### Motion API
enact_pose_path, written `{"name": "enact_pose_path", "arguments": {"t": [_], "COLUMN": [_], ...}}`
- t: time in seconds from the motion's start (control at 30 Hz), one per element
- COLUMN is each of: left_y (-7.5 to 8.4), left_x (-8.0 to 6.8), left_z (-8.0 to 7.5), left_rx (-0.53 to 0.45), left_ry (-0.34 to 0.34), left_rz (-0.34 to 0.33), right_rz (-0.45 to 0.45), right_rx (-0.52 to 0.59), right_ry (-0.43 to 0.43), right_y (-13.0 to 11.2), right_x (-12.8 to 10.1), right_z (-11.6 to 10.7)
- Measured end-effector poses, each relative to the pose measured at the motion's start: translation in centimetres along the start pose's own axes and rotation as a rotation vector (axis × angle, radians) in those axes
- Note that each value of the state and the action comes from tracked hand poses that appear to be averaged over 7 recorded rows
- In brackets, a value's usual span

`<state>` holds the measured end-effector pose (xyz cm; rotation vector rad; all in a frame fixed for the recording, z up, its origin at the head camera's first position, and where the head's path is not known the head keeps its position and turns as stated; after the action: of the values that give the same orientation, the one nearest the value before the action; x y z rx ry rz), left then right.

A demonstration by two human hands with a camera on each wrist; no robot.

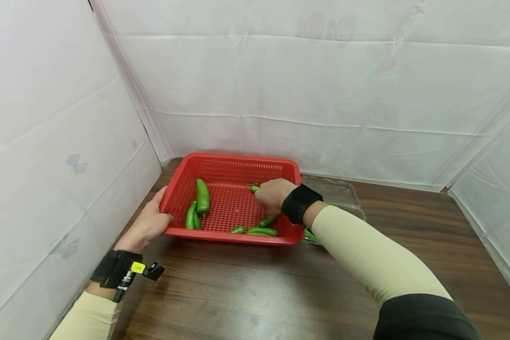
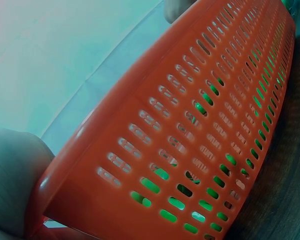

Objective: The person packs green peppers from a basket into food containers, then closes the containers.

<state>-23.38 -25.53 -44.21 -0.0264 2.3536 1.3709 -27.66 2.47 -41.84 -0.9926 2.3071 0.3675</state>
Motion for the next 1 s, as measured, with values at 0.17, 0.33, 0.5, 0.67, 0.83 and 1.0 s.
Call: {"name": "enact_pose_path", "arguments": {"t": [0.17,0.33,0.5,0.67,0.83,1.0], "left_y": [0.0,0.1,0.3,0.3,0.3,0.4], "left_x": [0.1,0.1,0.1,-0.1,-0.2,-0.3], "left_z": [0.1,0.5,1.0,1.3,1.3,1.2], "left_rx": [-0.011,-0.016,-0.018,-0.025,-0.021,-0.018], "left_ry": [0.003,0.000,-0.011,-0.008,-0.005,0.000], "left_rz": [0.005,0.005,0.021,0.016,0.006,0.002], "right_rz": [-0.009,-0.020,-0.015,-0.017,0.071,0.167], "right_rx": [0.006,0.007,0.011,0.009,0.019,0.057], "right_ry": [-0.015,-0.026,-0.092,-0.117,-0.014,0.055], "right_y": [-0.4,-0.7,-1.0,-1.0,0.5,2.3], "right_x": [0.7,1.1,1.7,2.2,2.3,2.4], "right_z": [-0.2,0.1,1.2,1.5,0.9,0.1]}}
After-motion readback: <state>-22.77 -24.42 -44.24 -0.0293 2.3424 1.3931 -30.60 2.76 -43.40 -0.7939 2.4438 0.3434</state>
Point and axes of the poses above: each hand's wrist, its own x-axis towards the middle knuckle, its own z-axis out of the palm, y = z × x, the point moved 7 cm from there along x, towards the middle knuckle, and after that the axes turned 11 degrees about -y, right-handed, at the moved point
